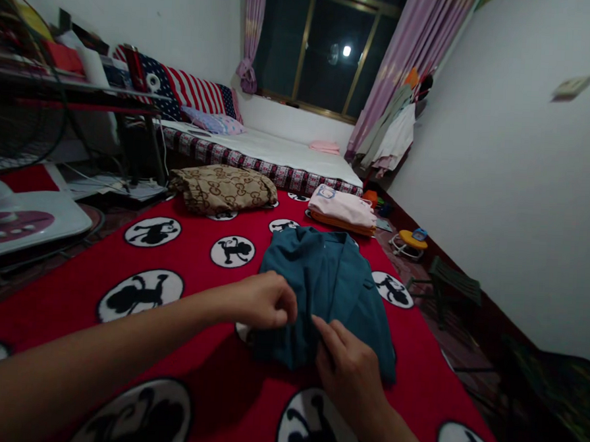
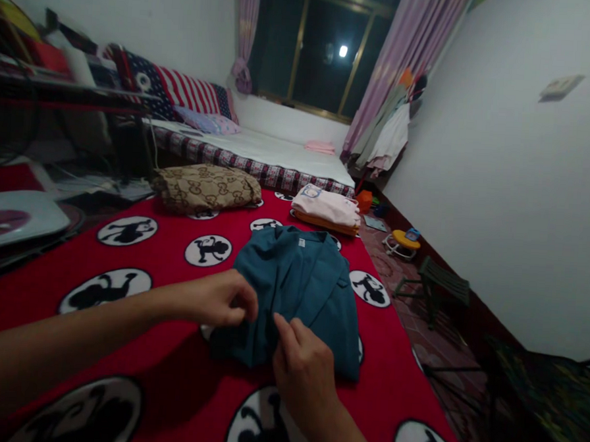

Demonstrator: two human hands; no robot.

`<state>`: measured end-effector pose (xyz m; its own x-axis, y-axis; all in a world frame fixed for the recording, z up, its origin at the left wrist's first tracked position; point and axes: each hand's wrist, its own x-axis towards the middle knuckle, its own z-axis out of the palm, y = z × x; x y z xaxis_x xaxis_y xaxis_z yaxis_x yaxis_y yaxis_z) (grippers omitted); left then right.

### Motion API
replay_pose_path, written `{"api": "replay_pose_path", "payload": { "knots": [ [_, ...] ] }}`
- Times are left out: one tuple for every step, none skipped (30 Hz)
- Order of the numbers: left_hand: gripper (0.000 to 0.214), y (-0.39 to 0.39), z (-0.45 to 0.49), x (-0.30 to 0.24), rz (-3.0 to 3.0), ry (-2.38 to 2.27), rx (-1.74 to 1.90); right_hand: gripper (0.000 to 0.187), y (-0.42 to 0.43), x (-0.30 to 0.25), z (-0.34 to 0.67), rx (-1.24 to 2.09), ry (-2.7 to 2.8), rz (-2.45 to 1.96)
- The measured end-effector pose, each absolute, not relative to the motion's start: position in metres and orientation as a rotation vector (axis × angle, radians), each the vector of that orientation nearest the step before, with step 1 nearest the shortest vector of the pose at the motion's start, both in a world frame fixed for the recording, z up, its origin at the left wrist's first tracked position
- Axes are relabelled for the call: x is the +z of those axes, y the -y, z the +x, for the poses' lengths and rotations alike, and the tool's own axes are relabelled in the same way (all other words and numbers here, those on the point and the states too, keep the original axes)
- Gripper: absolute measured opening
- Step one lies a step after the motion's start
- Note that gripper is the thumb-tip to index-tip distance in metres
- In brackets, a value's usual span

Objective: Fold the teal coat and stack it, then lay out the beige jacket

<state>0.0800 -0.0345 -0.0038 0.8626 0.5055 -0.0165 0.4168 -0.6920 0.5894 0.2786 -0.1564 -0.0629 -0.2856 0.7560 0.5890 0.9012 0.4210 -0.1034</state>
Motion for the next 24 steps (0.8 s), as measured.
{"api": "replay_pose_path", "payload": {
  "knots": [
    [0.019,0.022,0.086,0.001,2.394,-0.764,0.289,0.036,0.157,-0.065,0.277,-0.375,2.134,-1.397],
    [0.021,0.01,0.094,0.006,2.376,-0.883,0.408,0.035,0.157,-0.066,0.275,-0.401,2.148,-1.394],
    [0.029,-0.001,0.104,0.01,2.373,-1.011,0.526,0.035,0.156,-0.068,0.274,-0.423,2.156,-1.391],
    [0.04,-0.012,0.114,0.013,2.381,-1.133,0.62,0.035,0.156,-0.069,0.273,-0.443,2.165,-1.389],
    [0.051,-0.021,0.125,0.015,2.398,-1.236,0.674,0.035,0.155,-0.07,0.272,-0.462,2.176,-1.39],
    [0.061,-0.029,0.137,0.016,2.421,-1.317,0.687,0.035,0.154,-0.071,0.271,-0.484,2.188,-1.389],
    [0.069,-0.036,0.148,0.016,2.443,-1.377,0.671,0.035,0.154,-0.071,0.271,-0.509,2.2,-1.388],
    [0.076,-0.042,0.158,0.015,2.454,-1.415,0.643,0.035,0.153,-0.072,0.27,-0.532,2.213,-1.39],
    [0.079,-0.047,0.167,0.013,2.435,-1.431,0.627,0.036,0.153,-0.073,0.269,-0.549,2.226,-1.396],
    [0.08,-0.053,0.174,0.011,2.388,-1.433,0.631,0.036,0.152,-0.074,0.269,-0.559,2.239,-1.403],
    [0.076,-0.058,0.179,0.008,2.321,-1.423,0.649,0.037,0.152,-0.074,0.268,-0.561,2.25,-1.411],
    [0.071,-0.063,0.182,0.006,2.248,-1.405,0.681,0.038,0.152,-0.074,0.268,-0.556,2.258,-1.418],
    [0.066,-0.069,0.182,0.003,2.179,-1.385,0.718,0.038,0.153,-0.074,0.268,-0.546,2.262,-1.425],
    [0.062,-0.074,0.18,0.001,2.122,-1.365,0.753,0.038,0.153,-0.074,0.268,-0.534,2.262,-1.426],
    [0.058,-0.079,0.177,-0.002,2.078,-1.346,0.784,0.039,0.154,-0.074,0.269,-0.519,2.254,-1.423],
    [0.056,-0.084,0.172,-0.005,2.042,-1.328,0.811,0.038,0.156,-0.074,0.269,-0.501,2.24,-1.419],
    [0.055,-0.088,0.166,-0.008,2.011,-1.309,0.837,0.038,0.157,-0.073,0.27,-0.481,2.222,-1.413],
    [0.055,-0.091,0.159,-0.011,1.93,-1.277,0.884,0.038,0.158,-0.073,0.271,-0.464,2.203,-1.397],
    [0.056,-0.093,0.153,-0.015,1.806,-1.235,0.94,0.037,0.16,-0.073,0.272,-0.453,2.188,-1.375],
    [0.056,-0.094,0.147,-0.019,1.66,-1.19,0.995,0.036,0.161,-0.073,0.274,-0.446,2.181,-1.348],
    [0.057,-0.095,0.141,-0.024,1.512,-1.145,1.037,0.035,0.161,-0.073,0.275,-0.441,2.186,-1.323],
    [0.057,-0.095,0.137,-0.028,1.384,-1.107,1.066,0.034,0.161,-0.073,0.277,-0.434,2.205,-1.302],
    [0.058,-0.096,0.133,-0.032,1.292,-1.082,1.08,0.034,0.161,-0.072,0.278,-0.427,2.236,-1.288],
    [0.059,-0.096,0.13,-0.036,1.251,-1.075,1.082,0.033,0.161,-0.07,0.279,-0.418,2.272,-1.283]
  ]
}}
